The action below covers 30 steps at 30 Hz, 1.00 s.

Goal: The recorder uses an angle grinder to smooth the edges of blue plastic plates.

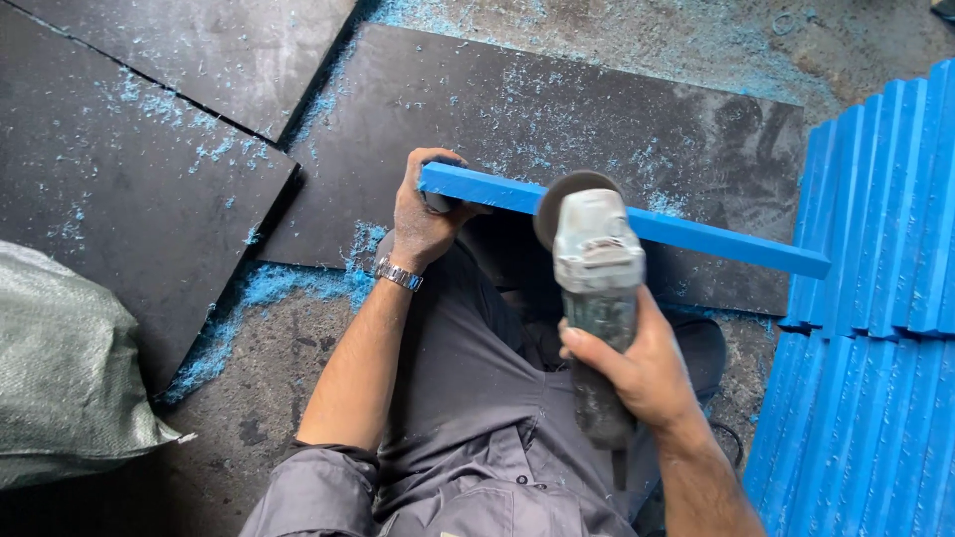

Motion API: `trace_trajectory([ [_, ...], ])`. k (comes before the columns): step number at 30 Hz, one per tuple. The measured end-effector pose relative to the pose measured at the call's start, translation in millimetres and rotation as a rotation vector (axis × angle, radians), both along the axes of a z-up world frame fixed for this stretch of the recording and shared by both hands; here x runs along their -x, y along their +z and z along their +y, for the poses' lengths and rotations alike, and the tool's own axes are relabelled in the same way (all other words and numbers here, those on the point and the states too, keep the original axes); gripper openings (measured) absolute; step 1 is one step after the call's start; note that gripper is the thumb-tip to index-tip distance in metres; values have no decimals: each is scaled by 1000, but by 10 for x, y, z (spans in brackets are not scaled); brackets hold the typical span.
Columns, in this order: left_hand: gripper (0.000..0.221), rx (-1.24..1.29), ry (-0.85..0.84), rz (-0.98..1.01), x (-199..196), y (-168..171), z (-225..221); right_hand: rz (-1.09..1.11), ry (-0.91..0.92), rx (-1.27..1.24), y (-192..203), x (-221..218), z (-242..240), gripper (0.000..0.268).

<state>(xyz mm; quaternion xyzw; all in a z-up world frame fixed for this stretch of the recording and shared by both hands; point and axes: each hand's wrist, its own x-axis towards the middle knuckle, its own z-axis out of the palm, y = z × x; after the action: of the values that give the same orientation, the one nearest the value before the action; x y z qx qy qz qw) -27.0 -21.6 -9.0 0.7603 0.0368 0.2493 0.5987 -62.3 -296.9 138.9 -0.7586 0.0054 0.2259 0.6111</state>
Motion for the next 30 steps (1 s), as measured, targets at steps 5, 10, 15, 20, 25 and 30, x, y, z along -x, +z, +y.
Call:
trace_trajectory([
  [5,60,-16,44,7,-18,-105,-27,-335,372,154,34,-72,457,52],
  [10,64,20,15,43,-12,-67,-39,37,152,74,72,19,115,53],
  [15,63,45,22,21,-6,-36,-61,34,17,46,87,18,25,56],
  [20,57,8,45,-70,0,-139,-67,16,247,25,59,-88,599,56],
  [25,53,66,59,-25,-27,-252,-86,-275,399,158,72,-74,720,62],
  [30,61,17,37,-47,-51,-177,-60,70,190,93,65,-28,518,64],
])
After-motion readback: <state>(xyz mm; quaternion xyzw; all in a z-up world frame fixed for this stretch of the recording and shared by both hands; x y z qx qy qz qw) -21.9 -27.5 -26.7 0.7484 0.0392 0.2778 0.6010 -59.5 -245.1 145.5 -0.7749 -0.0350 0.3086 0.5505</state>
